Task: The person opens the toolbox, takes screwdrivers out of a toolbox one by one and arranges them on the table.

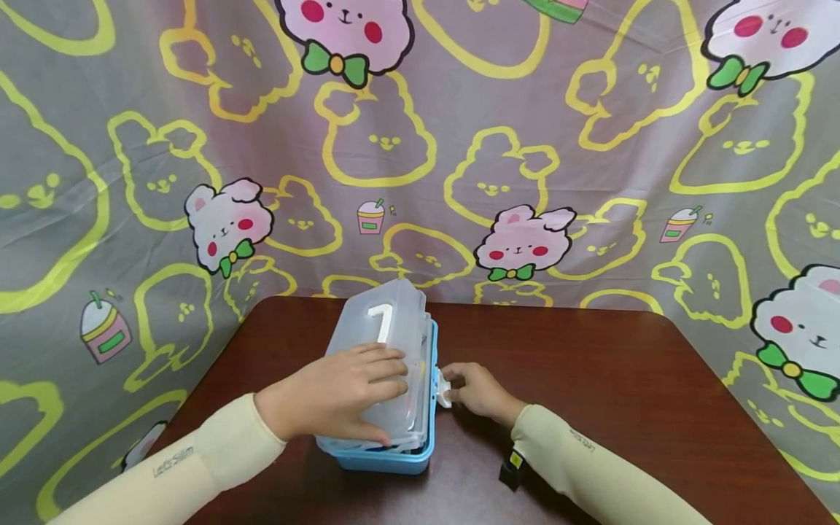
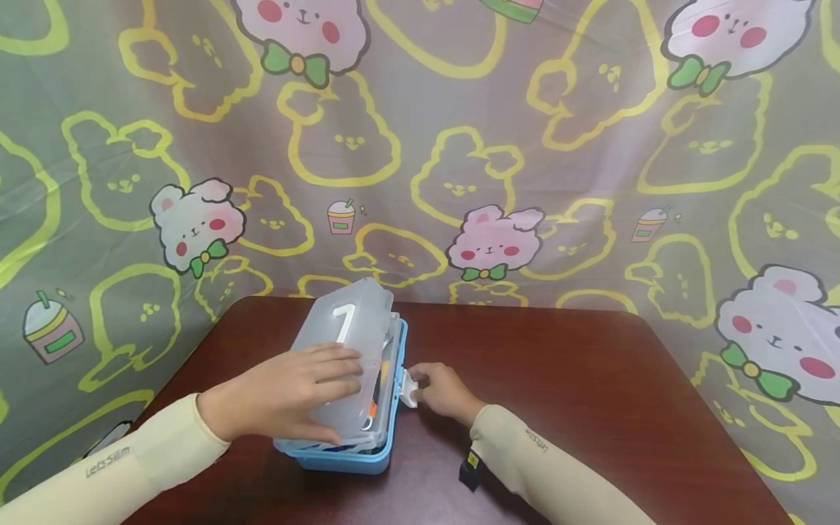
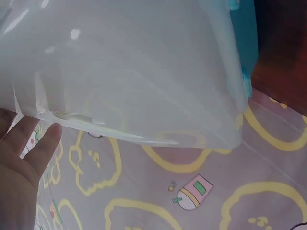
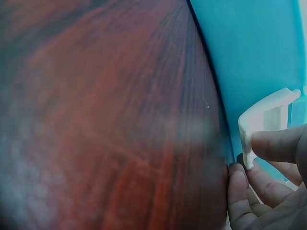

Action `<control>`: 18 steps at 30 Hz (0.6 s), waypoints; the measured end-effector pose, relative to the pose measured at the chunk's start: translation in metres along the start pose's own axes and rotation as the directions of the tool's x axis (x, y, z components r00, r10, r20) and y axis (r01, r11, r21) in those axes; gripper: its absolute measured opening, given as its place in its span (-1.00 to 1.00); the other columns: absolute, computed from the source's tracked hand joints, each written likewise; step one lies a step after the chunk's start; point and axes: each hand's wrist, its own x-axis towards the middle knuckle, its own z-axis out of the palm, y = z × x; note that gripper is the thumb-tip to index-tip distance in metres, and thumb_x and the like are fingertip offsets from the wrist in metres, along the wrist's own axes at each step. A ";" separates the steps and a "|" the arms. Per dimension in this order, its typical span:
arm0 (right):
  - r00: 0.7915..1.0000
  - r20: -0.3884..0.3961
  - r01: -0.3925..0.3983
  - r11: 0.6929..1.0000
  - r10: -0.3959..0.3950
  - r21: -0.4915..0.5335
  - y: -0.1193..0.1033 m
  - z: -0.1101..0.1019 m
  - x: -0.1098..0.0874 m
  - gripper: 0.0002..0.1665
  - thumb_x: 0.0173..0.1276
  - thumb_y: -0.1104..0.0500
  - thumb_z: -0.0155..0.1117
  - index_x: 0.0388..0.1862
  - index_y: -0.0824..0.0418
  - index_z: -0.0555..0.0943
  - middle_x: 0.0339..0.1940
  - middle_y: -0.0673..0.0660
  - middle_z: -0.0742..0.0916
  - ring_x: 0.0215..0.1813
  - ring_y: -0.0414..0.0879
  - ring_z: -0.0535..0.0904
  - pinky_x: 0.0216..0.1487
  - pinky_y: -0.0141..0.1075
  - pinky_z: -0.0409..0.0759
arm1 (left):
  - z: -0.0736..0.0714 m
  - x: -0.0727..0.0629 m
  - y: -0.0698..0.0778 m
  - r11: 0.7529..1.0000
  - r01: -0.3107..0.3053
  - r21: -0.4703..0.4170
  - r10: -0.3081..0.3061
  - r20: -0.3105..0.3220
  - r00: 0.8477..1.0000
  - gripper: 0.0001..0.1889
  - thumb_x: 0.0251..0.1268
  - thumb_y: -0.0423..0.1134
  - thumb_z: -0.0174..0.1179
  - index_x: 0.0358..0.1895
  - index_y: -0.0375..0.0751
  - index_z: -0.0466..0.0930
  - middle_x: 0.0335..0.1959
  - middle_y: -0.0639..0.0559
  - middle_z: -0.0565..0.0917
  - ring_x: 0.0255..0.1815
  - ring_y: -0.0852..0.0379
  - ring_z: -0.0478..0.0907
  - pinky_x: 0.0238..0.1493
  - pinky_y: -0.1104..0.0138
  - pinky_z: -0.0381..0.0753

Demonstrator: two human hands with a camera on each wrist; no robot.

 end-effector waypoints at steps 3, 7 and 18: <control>1.000 0.002 -0.022 1.000 0.022 -0.002 0.000 0.000 0.000 -0.67 0.18 0.43 0.36 -0.05 0.28 0.66 -0.17 0.12 0.70 -0.27 -0.09 0.59 -0.34 -0.26 0.60 | -0.004 -0.006 -0.001 1.000 0.017 -0.009 -0.018 -0.033 0.999 -0.34 0.07 0.30 0.33 0.08 -0.13 0.61 0.08 0.02 0.62 0.28 -0.04 0.41 0.27 0.08 0.38; 0.999 0.007 -0.052 0.998 0.052 -0.025 -0.001 -0.002 0.001 -0.67 0.20 0.40 0.36 -0.03 0.22 0.66 -0.15 0.07 0.70 -0.24 -0.10 0.58 -0.30 -0.26 0.60 | -0.009 -0.013 -0.002 0.998 0.052 -0.030 -0.053 -0.066 0.996 -0.33 0.07 0.30 0.32 0.09 -0.14 0.62 0.09 0.03 0.62 0.28 -0.02 0.41 0.24 0.11 0.41; 0.998 0.006 -0.062 0.996 0.062 -0.056 -0.001 -0.001 0.000 -0.66 0.20 0.37 0.38 -0.03 0.20 0.67 -0.17 0.05 0.70 -0.23 -0.10 0.58 -0.29 -0.26 0.59 | -0.013 -0.027 -0.004 0.993 0.109 -0.055 -0.115 -0.129 0.985 -0.32 0.08 0.35 0.27 0.10 -0.12 0.64 0.11 0.02 0.63 0.28 -0.02 0.43 0.11 0.10 0.52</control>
